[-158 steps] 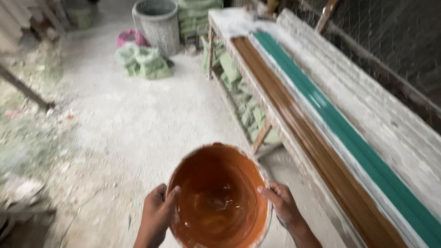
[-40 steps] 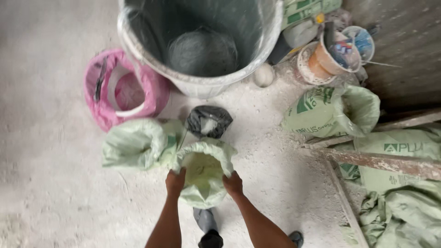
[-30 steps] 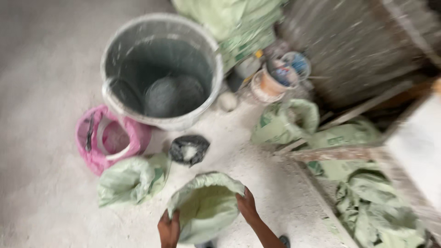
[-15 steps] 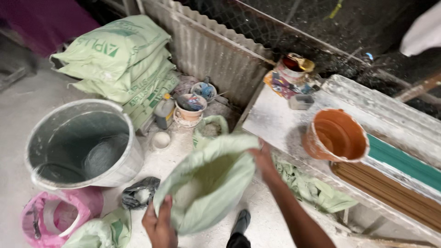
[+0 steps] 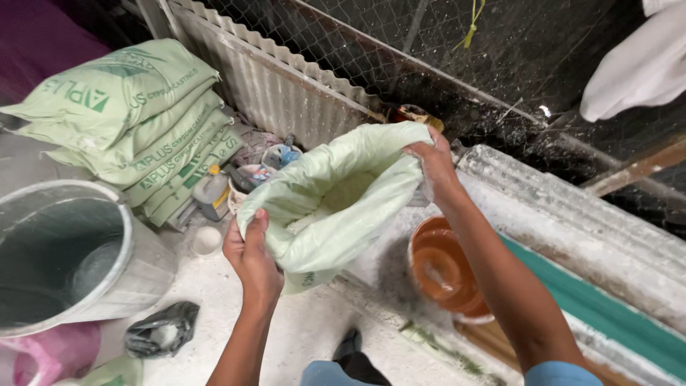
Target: The person carries a bucket, fills a pink cup with water from a tap, and pours it into the bucket. They then scoop white powder from a bag into the bucket, repeating the scooping action multiple times.
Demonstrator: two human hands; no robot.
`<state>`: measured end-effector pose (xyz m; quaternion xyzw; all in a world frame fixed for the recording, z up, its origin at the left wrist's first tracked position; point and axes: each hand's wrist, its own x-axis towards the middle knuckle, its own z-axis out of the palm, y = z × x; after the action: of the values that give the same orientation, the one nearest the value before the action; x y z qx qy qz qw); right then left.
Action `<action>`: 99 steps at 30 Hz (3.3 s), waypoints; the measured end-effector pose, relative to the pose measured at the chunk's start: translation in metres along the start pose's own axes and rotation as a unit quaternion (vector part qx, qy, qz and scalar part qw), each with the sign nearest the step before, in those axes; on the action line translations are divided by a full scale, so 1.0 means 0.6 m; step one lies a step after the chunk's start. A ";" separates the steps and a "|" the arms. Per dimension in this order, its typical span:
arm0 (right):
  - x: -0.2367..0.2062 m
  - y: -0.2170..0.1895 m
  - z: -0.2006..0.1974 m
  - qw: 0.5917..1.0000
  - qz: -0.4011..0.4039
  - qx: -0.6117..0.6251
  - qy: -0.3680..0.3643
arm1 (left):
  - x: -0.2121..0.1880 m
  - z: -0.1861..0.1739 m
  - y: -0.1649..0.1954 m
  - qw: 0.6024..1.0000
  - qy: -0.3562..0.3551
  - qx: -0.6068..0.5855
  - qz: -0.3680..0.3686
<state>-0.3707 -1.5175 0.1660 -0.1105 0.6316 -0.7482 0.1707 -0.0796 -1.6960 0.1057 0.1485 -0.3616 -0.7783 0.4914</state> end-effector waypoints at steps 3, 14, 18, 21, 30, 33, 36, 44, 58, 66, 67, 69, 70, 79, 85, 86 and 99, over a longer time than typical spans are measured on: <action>0.071 0.010 -0.051 0.999 0.002 -0.038 -0.023 | 0.001 0.038 -0.083 0.999 0.011 0.027 0.024; 0.028 -0.017 -0.145 0.834 -0.112 -0.531 -0.099 | -0.052 0.063 -0.086 0.942 -0.008 0.302 -0.144; 0.009 -0.015 -0.119 0.758 -0.178 -0.622 -0.083 | -0.046 0.068 -0.074 0.934 0.031 0.046 -0.352; 0.047 0.020 -0.106 0.761 0.080 -0.634 -0.117 | -0.040 0.073 -0.112 0.944 0.047 -0.061 -0.322; 0.152 0.161 -0.090 0.948 0.291 -0.070 -0.107 | -0.005 0.046 -0.210 0.937 0.077 -0.090 -0.330; 0.168 0.160 -0.107 0.942 0.334 -0.010 -0.030 | 0.009 0.021 -0.200 0.960 -0.025 -0.131 -0.245; 0.165 0.155 -0.128 0.943 0.281 0.176 -0.010 | 0.019 -0.009 -0.188 0.960 0.010 -0.145 -0.239; 0.076 0.160 -0.167 0.964 0.265 0.025 0.005 | -0.002 -0.056 -0.163 0.934 0.029 -0.120 -0.336; 0.091 0.128 -0.018 0.747 0.037 -0.644 -0.161 | -0.013 -0.007 -0.155 0.921 0.011 0.366 -0.135; 0.197 0.309 -0.046 0.919 0.193 -0.327 -0.104 | 0.028 -0.064 -0.308 0.932 0.067 -0.068 -0.348; 0.217 0.306 -0.068 0.933 0.258 -0.234 -0.088 | 0.025 -0.074 -0.310 0.924 0.066 -0.068 -0.370; 0.254 0.282 -0.119 0.924 0.376 -0.042 -0.049 | 0.013 -0.098 -0.296 0.904 0.063 -0.069 -0.416; 0.269 0.268 -0.136 0.924 0.381 -0.004 -0.029 | 0.005 -0.106 -0.287 0.894 0.068 -0.048 -0.441; 0.185 0.194 -0.099 0.947 0.156 -0.275 -0.054 | -0.006 -0.105 -0.158 0.858 -0.069 0.243 -0.448; 0.028 0.230 -0.106 0.913 0.048 -0.401 -0.050 | 0.024 -0.002 -0.146 0.757 -0.161 0.614 -0.155; 0.019 0.255 -0.100 0.905 0.022 -0.423 -0.023 | 0.027 0.019 -0.166 0.725 -0.179 0.651 -0.136; 0.173 0.291 -0.134 0.970 0.182 0.042 0.157 | 0.159 -0.017 -0.254 0.928 -0.008 0.169 -0.333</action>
<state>-0.4766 -1.5105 -0.0250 0.1326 0.6276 -0.7386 0.2075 -0.2192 -1.7445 0.0024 0.3347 -0.4217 -0.8256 0.1690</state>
